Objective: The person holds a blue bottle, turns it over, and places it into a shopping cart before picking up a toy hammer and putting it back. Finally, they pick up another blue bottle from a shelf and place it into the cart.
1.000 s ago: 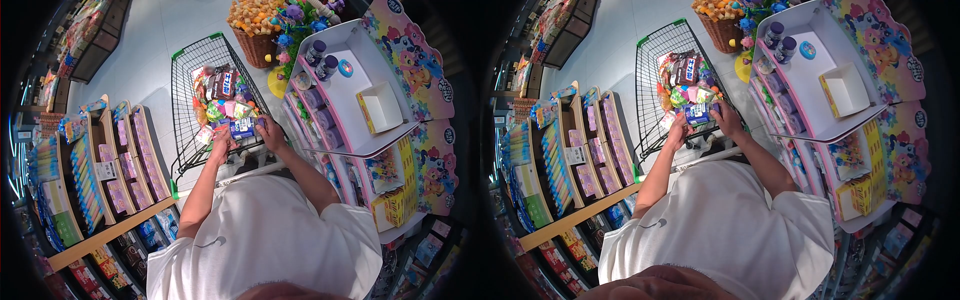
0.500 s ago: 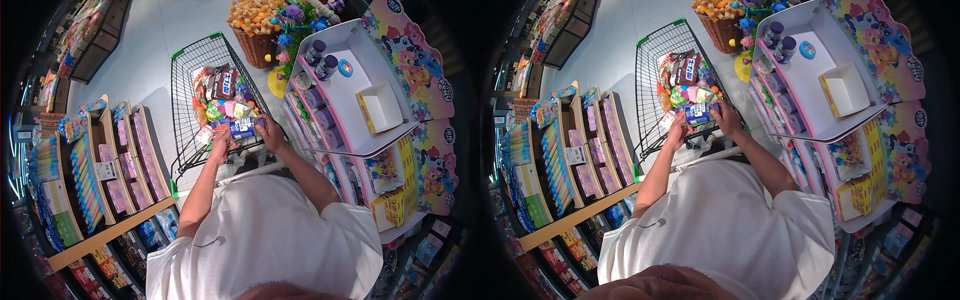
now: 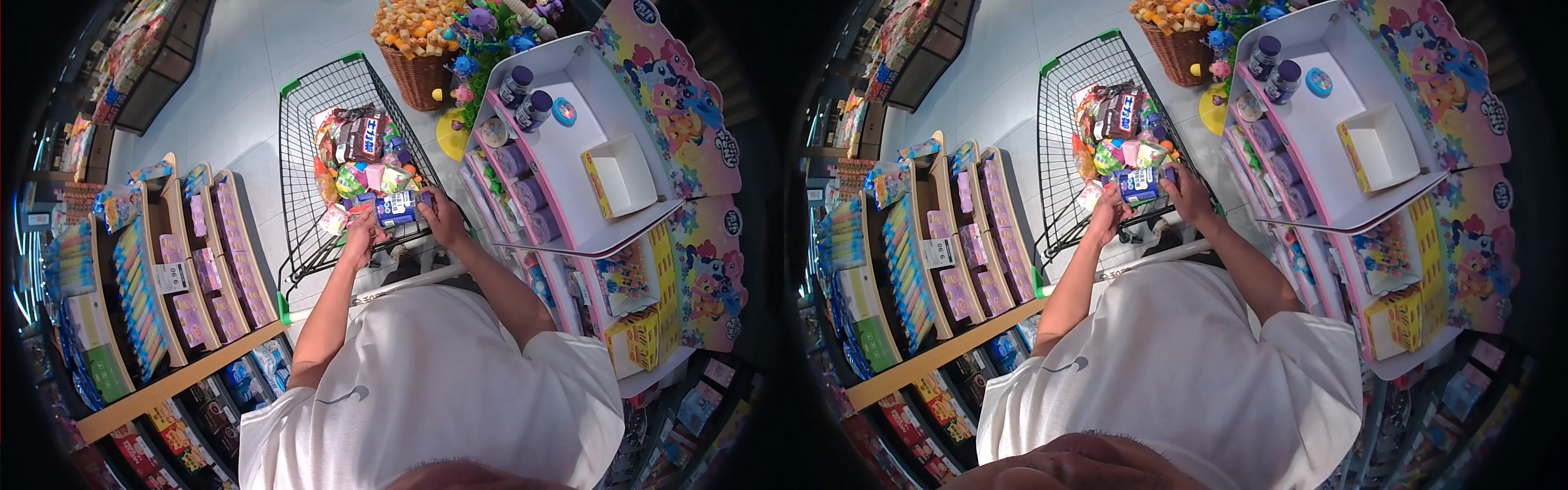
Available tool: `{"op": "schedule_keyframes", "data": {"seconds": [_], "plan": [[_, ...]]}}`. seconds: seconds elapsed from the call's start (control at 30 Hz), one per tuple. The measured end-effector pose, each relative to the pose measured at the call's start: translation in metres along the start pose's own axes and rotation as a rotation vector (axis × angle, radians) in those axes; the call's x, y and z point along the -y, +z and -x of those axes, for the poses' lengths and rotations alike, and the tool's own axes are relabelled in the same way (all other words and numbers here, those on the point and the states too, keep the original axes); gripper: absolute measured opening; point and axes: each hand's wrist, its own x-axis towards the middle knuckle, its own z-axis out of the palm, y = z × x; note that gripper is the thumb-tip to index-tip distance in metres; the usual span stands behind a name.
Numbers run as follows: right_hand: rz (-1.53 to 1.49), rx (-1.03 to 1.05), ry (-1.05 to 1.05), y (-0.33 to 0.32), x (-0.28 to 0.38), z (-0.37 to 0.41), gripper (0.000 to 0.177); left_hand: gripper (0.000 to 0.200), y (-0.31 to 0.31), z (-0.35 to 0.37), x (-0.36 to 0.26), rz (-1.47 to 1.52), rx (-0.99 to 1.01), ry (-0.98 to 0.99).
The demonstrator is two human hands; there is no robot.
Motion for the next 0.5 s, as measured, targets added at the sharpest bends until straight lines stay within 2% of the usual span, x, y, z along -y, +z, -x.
{"op": "schedule_keyframes", "data": {"seconds": [0.37, 0.5], "plan": [[-0.005, -0.003, 0.004, -0.0014, 0.0035, -0.0009, 0.037, 0.033, 0.0030, 0.0011, -0.0010, -0.008, -0.020, -0.003], [-0.008, 0.084, 0.124, -0.0057, 0.0080, -0.0011, 0.042, 0.036, -0.0003, -0.0010, 0.0004, -0.005, -0.007, -0.009]]}}
